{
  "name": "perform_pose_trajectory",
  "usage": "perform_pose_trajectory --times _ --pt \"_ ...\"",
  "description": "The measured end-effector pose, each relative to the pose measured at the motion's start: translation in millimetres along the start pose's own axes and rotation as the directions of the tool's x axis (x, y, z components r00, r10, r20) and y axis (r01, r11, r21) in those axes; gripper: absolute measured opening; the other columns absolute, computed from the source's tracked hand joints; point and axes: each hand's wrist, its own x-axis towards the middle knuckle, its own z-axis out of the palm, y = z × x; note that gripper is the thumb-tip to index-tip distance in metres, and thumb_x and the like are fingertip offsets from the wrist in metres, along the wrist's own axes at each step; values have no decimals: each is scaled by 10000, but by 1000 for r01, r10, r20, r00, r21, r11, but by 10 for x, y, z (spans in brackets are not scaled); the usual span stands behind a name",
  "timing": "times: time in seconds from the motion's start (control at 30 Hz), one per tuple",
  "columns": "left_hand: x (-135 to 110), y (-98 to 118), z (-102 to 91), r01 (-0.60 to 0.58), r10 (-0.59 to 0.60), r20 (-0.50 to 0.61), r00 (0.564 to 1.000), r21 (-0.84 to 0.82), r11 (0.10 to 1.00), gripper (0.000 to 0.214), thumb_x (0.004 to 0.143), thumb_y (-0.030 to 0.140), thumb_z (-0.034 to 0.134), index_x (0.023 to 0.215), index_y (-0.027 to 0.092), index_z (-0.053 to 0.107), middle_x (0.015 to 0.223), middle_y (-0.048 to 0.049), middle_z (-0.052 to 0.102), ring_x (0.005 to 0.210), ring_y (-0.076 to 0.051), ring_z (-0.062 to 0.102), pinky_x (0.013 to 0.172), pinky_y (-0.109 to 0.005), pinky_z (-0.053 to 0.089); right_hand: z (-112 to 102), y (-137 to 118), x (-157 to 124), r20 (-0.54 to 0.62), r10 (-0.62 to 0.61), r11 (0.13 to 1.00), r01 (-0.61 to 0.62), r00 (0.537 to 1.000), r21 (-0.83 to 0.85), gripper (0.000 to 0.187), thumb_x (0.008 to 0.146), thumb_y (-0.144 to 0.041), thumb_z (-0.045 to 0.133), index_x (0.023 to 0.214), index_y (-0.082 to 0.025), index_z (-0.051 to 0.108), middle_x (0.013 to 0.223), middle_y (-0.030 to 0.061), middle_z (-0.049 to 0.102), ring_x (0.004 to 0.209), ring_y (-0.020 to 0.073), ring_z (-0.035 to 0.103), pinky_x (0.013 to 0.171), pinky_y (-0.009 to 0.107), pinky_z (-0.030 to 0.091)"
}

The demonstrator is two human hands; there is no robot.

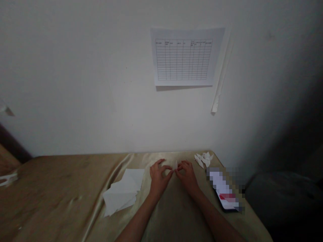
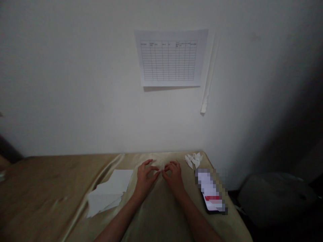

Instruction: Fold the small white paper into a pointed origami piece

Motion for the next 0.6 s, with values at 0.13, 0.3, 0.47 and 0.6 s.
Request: perform_pose_trajectory --times 0.13,0.3,0.47,0.6 --pt "-9 32 -7 -10 10 16 1000 15 1000 85 745 286 800 824 317 792 1322 -46 588 1240 -285 522 1082 -560 393 -7 -16 -4 1 55 998 -55 998 15 91 780 -267 681 699 -228 669 1035 79 717 1154 263 572 1051 442 392" --pt "-16 21 15 13 -14 15 1000 69 998 126 741 276 809 825 369 805 1345 -34 592 1234 -289 524 1106 -598 346 -11 -12 7 50 107 994 -108 993 21 126 795 -351 702 735 -243 726 1008 68 740 1165 273 593 1078 477 360" --pt "-14 -16 33 22 -25 41 999 68 997 134 748 286 803 842 380 807 1359 -31 593 1227 -296 531 1096 -590 363 3 24 -1 51 144 990 -143 988 -17 98 786 -335 706 804 -258 765 1070 78 737 1182 288 588 1094 514 331" --pt "-8 -35 57 54 -55 34 998 44 998 118 740 273 807 827 353 807 1343 -36 600 1209 -293 548 1077 -565 392 7 29 -6 41 177 984 -176 983 -21 98 771 -339 730 824 -275 783 1174 80 713 1183 287 596 1137 543 275"
